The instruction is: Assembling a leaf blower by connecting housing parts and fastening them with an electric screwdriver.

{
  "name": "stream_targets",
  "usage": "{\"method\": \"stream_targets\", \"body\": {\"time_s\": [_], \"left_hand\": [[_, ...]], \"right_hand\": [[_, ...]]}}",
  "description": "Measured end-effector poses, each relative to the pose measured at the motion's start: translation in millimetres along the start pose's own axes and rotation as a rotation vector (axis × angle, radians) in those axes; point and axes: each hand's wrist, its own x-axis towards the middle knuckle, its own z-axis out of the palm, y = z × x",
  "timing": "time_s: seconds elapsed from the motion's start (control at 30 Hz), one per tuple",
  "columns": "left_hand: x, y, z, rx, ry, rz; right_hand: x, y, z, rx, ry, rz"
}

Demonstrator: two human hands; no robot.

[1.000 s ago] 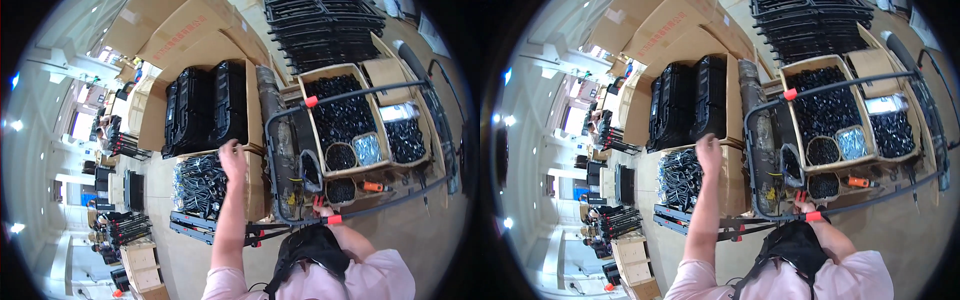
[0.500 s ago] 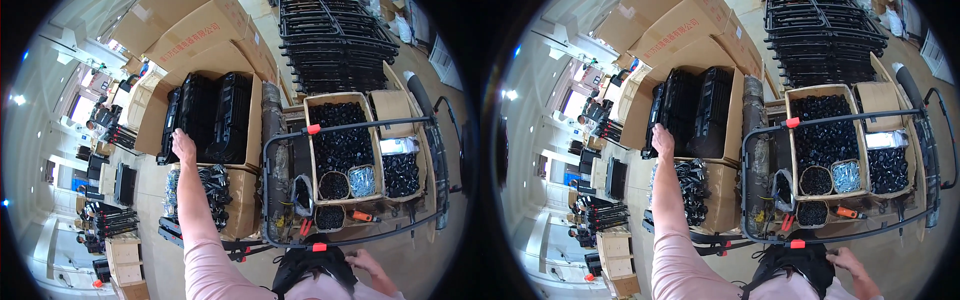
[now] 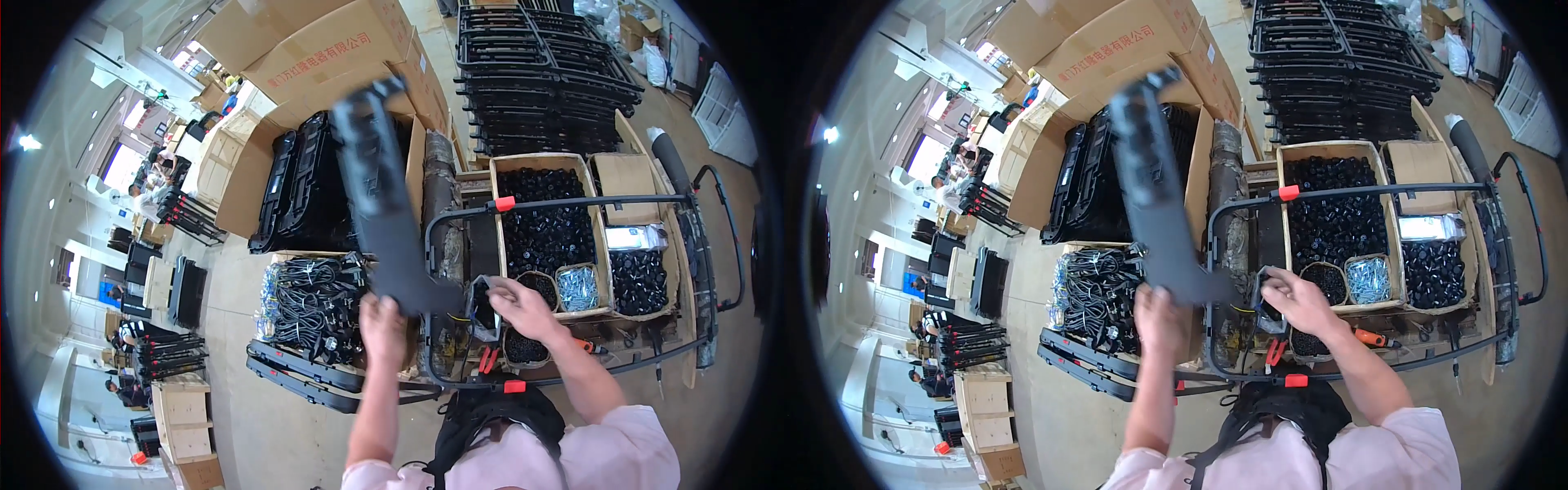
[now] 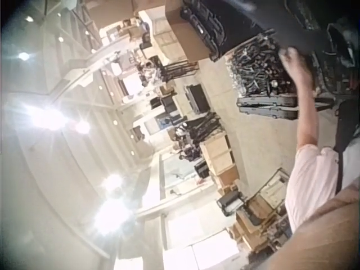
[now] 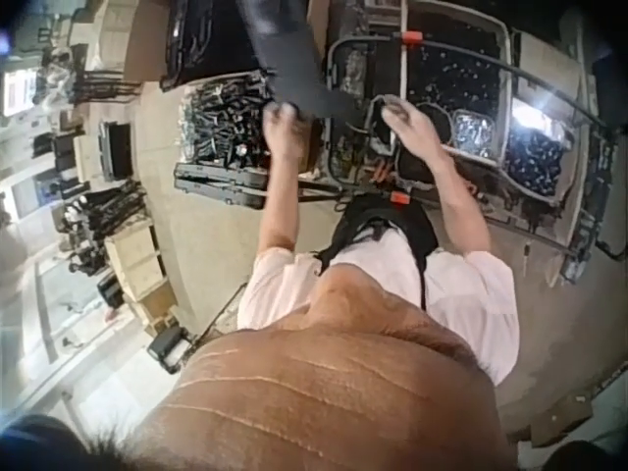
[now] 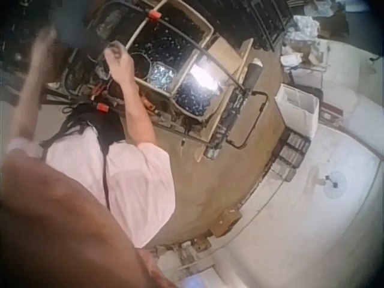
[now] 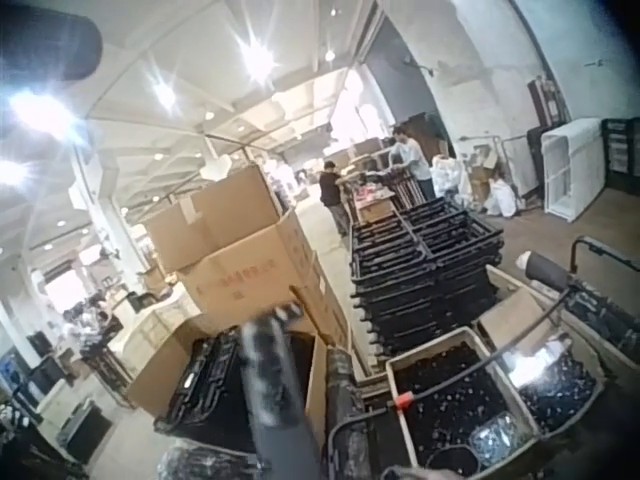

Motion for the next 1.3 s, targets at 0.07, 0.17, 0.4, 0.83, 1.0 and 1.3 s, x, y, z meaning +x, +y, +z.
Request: {"method": "stream_targets", "body": {"time_s": [0.07,0.17,0.4,0.83,1.0,1.3], "left_hand": [[-49.3,-57.1,-27.3,-0.030,-0.060,-0.131],[-104.0,-107.6,-50.7,-0.128,-0.111,-0.277],[-120.2,-124.9,-104.4,0.854,-0.108,0.060],[-129.8,-139.0,-110.4,0.889,-0.324,0.148],[-125.8,-140.9,-107.5,0.887,-0.344,0.085],[-99.4,-110.9,48.4,0.987,-0.759,0.450]], "right_hand": [[19.7,9.3,35.8,0.047,-0.050,0.044],[8.3,7.8,84.3,0.020,-0.061,0.184],[-18.9,87.2,135.9,-0.250,0.018,0.183],[-24.9,123.8,143.3,-0.204,-0.031,0.229],[-26.2,118.4,131.0,-0.272,-0.031,0.206],[-129.3,70.5,-67.6,0.155,0.263,0.271]]}}
